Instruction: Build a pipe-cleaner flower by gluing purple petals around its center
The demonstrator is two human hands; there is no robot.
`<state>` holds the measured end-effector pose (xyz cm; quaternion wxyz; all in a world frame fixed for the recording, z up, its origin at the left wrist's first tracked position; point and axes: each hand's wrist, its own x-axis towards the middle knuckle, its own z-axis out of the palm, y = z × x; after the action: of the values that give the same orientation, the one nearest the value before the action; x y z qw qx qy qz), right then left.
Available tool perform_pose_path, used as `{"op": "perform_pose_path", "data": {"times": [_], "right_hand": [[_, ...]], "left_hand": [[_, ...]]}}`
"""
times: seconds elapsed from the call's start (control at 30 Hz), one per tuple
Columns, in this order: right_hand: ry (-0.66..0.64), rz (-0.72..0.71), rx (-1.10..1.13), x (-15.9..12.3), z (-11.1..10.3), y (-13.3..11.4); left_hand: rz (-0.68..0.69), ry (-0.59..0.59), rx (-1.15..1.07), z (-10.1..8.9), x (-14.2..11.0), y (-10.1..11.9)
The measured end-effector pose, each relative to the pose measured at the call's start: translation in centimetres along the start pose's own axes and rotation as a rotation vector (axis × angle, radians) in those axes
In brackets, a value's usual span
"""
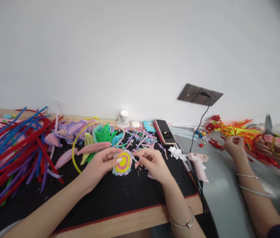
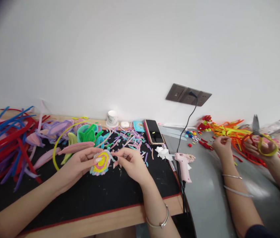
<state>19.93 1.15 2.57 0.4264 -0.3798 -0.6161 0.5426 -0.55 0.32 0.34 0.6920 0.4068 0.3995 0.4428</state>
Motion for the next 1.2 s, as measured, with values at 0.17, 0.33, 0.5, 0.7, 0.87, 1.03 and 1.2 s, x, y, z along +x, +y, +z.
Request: {"op": "perform_pose_path", "data": {"times": [0.17,0.33,0.5,0.7,0.87,1.03,1.2], "right_hand": [[0.018,-0.019,0.045,-0.05,0.08,0.25],[0.041,-0.114,0.002,0.06,0.17,0.43],[0.072,-0.207,-0.014,0.33,0.42,0.36],[0.030,-0.200,0.028,0.14,0.57,0.20],[-0.006,-0.192,0.040,-0.01,0.59,-0.16],[-0.019,-0.204,0.047,0.01,0.50,-0.06],[-0.033,-0.216,0.036,0.05,0.46,-0.07]], "left_hand": [[-0.060,-0.031,-0.091,0.03,-0.09,0.19],[-0.084,-0.034,-0.109,0.21,-0.19,0.34],[-0.093,-0.033,-0.152,0.15,-0.04,-0.03],[-0.108,-0.017,-0.182,0.28,-0.01,0.18],[-0.106,-0.027,-0.205,0.14,-0.04,0.15],[-0.114,-0.030,-0.202,0.11,-0.10,0.01],[-0.112,-0.038,-0.193,0.00,-0.08,-0.09]]}}
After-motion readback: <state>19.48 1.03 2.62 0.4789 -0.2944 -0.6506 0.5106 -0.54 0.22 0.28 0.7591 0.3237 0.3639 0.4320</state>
